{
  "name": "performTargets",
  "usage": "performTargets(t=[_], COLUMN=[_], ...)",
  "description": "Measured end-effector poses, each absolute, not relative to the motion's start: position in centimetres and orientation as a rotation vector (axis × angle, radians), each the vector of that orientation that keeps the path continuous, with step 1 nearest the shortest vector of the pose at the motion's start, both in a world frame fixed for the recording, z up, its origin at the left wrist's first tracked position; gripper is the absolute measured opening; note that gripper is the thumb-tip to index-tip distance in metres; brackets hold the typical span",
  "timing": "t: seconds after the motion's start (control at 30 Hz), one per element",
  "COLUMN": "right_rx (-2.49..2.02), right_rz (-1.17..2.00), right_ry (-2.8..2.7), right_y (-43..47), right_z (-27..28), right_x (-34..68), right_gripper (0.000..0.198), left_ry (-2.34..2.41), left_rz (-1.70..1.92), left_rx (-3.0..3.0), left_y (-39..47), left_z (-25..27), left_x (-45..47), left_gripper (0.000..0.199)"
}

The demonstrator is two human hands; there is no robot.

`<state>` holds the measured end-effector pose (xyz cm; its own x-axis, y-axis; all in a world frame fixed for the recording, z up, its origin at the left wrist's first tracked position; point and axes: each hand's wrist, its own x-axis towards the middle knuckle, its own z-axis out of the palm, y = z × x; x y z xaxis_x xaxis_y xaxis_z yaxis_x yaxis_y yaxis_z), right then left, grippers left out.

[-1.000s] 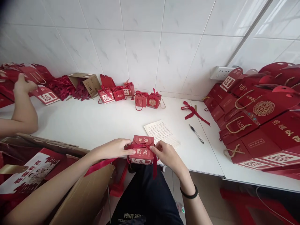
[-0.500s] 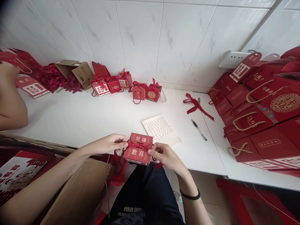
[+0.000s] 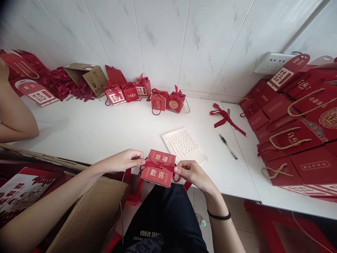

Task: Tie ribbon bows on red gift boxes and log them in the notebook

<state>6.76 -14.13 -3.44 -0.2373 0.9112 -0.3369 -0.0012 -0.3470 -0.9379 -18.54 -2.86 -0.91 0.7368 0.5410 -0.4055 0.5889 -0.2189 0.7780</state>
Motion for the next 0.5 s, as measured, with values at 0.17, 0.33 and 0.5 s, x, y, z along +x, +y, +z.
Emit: performTargets(t=[0.17, 0.33, 0.5], right_rx=[-1.328, -1.365, -1.357], right_rz=[1.687, 1.697, 1.622], right_ry=[-1.101, -1.129, -1.321], right_y=[-14.1, -14.1, -13.9], right_z=[-3.8, -4.0, -1.7], right_x=[6.7, 6.8, 7.0], right_gripper=[0.046, 0.048, 0.046], left_ry=[0.918, 0.931, 0.927], left_rz=[-0.061, -0.057, -0.038], left_rx=[1.918, 1.963, 1.843], left_y=[-3.0, -3.4, -3.7], left_z=[-0.9, -0.9, -0.4], left_x=[-18.6, -18.6, -18.6], left_gripper=[0.04, 0.039, 0.041])
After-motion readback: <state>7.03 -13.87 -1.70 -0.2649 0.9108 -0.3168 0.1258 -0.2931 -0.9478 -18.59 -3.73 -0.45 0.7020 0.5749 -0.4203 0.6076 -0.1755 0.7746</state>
